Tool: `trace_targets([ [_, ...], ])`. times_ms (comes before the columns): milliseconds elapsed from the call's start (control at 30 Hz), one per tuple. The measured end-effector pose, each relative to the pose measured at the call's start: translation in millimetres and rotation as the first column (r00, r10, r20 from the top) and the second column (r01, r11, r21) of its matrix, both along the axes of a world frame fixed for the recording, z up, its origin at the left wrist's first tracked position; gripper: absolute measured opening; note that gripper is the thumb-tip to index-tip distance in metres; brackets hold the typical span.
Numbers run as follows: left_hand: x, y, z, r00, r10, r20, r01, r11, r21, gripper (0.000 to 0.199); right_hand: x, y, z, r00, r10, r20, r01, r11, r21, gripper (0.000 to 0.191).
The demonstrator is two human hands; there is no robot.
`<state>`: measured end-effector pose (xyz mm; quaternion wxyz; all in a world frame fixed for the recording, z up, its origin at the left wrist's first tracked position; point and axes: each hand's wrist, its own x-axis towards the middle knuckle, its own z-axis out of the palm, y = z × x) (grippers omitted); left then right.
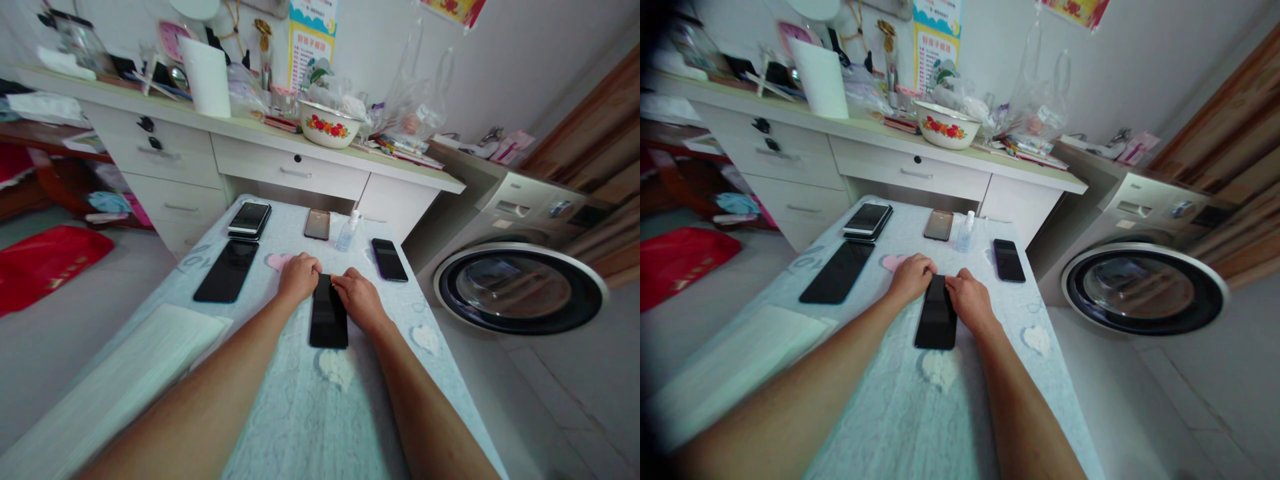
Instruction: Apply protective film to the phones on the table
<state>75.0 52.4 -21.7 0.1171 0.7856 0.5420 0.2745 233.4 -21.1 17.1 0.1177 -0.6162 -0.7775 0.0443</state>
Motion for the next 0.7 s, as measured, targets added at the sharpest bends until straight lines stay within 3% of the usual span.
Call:
trace_targets([
  [267,-0.2,0.2,0.2,1.0,-0.007,-0.002,0.007,1.0,-0.003,0.022,-0.4,-6.0,8.1,0.988,-0.051,0.143,0.057,0.998,-0.037,0.03],
  [500,-0.3,-2.2,3.7,1.0,-0.005,-0.007,0.005,1.0,-0.022,0.023,7.5,2.3,-2.6,0.973,-0.155,0.168,0.16,0.987,-0.017,0.035],
  [700,-0.1,-0.1,1.3,1.0,-0.008,-0.002,0.008,1.0,-0.011,0.023,8.4,4.0,-7.7,0.981,-0.148,0.129,0.148,0.989,0.006,0.033],
])
